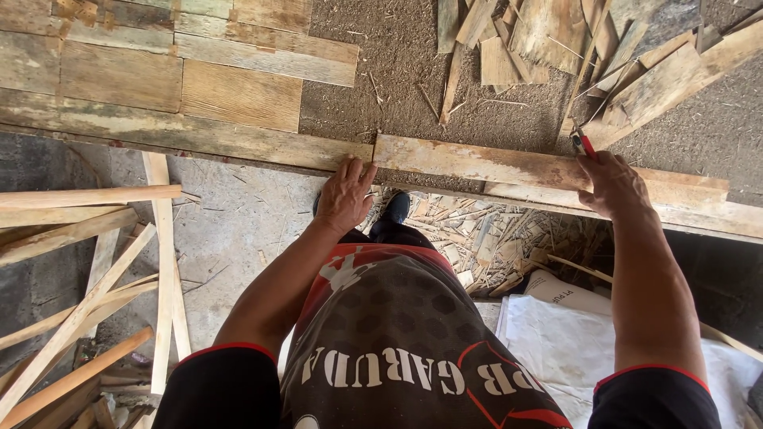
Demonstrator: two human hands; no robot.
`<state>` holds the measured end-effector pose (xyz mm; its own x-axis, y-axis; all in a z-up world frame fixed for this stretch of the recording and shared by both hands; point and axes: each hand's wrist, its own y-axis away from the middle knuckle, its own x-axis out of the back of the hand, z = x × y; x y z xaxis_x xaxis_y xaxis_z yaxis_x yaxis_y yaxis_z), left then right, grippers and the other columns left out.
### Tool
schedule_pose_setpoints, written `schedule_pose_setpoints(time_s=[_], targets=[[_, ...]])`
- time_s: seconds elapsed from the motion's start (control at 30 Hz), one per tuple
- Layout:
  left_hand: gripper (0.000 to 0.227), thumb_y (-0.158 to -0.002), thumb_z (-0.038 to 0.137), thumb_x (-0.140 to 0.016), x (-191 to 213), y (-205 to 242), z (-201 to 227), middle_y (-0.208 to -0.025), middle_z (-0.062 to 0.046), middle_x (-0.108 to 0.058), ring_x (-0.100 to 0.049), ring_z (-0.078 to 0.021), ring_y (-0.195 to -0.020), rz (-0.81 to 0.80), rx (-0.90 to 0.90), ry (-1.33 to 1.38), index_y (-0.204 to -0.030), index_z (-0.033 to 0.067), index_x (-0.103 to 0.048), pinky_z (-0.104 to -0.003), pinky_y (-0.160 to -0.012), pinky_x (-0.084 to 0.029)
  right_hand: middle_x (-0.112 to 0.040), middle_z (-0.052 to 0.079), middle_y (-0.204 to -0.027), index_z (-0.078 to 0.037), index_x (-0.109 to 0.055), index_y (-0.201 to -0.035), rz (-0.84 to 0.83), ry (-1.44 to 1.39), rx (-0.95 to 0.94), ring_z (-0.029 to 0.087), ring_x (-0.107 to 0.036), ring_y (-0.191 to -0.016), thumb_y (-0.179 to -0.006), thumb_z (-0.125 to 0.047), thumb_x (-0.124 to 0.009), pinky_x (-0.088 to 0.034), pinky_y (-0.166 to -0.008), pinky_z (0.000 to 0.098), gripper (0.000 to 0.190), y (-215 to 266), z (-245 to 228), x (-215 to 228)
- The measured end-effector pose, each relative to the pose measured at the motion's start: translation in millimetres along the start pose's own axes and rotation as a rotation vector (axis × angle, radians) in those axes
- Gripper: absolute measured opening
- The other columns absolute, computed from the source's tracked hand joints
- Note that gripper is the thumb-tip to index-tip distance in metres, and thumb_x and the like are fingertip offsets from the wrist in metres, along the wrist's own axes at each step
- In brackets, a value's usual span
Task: The recorder uses a utility knife to cut thin wood scraps and fits them onto a larger wooden panel to create a mosaic or textured surface.
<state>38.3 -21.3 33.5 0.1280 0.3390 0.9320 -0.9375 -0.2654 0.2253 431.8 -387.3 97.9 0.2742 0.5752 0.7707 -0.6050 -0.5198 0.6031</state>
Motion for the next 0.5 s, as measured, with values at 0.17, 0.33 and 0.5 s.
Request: schedule_pose_setpoints(time_s=[0.17, 0.33, 0.5], targets=[[0.079, -0.090, 0.039, -0.071, 6, -1, 2, -0.143, -0.020, -0.045, -0.040, -0.0396, -0.141, 0.000, 0.004, -0.003, -0.155, 0.0090, -0.039, -0.043, -0.115, -0.043, -0.058, 0.003, -0.141, -0.027, -0.050, -0.155, 0.007, 0.018, 0.024, 0.023, -0.054, -0.129, -0.081, -0.031, -0.087, -0.050, -0.111, 0.0395, 0.083, -2, -2, -1], [0.080, -0.089, 0.039, -0.071, 3, -1, 3, -0.144, -0.021, -0.044, -0.039, -0.0406, -0.140, -0.029, 0.010, -0.012, -0.155, 0.0087, -0.038, -0.043, -0.111, -0.045, -0.059, 0.004, -0.141, -0.024, -0.054, -0.150, 0.043, -0.012, 0.046, 0.024, -0.054, -0.129, -0.080, -0.027, -0.088, -0.050, -0.109, 0.0400, 0.079, 0, -4, 1], [0.078, -0.091, 0.040, -0.069, 5, -4, 5, -0.145, -0.022, -0.043, -0.039, -0.0426, -0.141, -0.050, 0.013, -0.028, -0.155, 0.0069, -0.039, -0.043, -0.112, -0.045, -0.060, 0.005, -0.138, -0.022, -0.057, -0.147, 0.056, 0.031, 0.066, 0.024, -0.056, -0.127, -0.080, -0.025, -0.088, -0.051, -0.110, 0.0381, 0.074, 3, -7, -2]])
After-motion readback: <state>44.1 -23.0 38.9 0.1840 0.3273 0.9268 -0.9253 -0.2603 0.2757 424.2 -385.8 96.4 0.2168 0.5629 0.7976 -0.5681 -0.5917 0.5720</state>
